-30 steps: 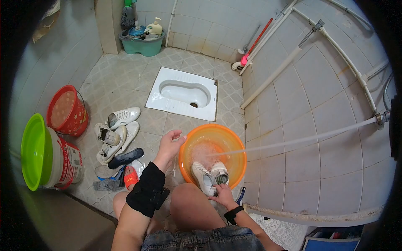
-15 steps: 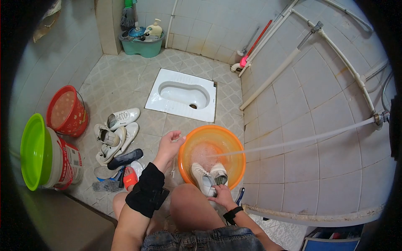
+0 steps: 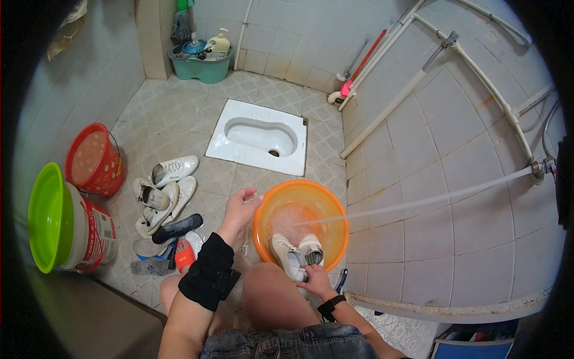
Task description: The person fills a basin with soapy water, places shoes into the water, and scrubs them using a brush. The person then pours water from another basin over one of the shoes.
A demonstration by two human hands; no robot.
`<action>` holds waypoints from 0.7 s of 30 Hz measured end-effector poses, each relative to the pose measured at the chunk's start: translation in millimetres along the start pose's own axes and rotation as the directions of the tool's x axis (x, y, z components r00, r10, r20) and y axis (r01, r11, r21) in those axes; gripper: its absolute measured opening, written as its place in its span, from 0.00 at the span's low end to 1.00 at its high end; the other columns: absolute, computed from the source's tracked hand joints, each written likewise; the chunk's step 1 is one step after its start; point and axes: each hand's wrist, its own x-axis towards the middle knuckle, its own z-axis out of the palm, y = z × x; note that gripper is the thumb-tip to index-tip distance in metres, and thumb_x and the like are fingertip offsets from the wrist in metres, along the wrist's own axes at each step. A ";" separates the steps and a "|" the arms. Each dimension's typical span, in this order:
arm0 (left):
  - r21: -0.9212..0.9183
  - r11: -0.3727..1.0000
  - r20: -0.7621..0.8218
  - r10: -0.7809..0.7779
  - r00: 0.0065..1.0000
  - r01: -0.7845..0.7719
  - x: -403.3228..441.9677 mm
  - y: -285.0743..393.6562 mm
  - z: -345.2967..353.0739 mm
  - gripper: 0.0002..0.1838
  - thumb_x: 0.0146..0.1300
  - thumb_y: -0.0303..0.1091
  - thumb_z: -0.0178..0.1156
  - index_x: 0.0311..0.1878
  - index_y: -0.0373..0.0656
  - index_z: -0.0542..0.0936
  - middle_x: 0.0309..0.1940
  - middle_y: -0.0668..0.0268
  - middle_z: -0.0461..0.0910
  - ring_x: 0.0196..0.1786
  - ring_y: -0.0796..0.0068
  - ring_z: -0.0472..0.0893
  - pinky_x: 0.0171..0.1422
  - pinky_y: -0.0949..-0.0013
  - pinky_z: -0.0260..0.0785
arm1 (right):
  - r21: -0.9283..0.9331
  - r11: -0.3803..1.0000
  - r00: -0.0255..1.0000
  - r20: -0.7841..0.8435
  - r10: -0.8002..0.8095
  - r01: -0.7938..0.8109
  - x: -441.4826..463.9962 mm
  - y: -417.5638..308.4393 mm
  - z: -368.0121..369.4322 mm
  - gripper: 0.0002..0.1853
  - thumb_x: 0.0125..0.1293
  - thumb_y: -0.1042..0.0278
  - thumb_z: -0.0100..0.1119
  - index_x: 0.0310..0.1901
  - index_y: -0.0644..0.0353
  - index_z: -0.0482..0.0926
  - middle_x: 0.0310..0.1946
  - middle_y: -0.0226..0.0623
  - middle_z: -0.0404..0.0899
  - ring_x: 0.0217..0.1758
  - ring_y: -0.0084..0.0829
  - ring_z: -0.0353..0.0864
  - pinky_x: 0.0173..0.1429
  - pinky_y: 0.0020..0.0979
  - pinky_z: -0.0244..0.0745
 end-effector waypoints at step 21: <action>0.032 0.999 -0.005 0.005 1.000 -0.005 0.4 0.3 1.8 0.19 0.55 0.35 0.59 0.49 0.39 0.71 0.40 0.66 0.73 0.41 0.78 0.71 0.41 0.75 0.63 | 0.044 0.999 1.000 -0.019 -0.012 0.013 0.4 1.0 1.9 0.32 0.39 0.45 0.66 0.44 0.56 0.74 0.32 0.42 0.72 0.41 0.44 0.70 0.47 0.38 0.65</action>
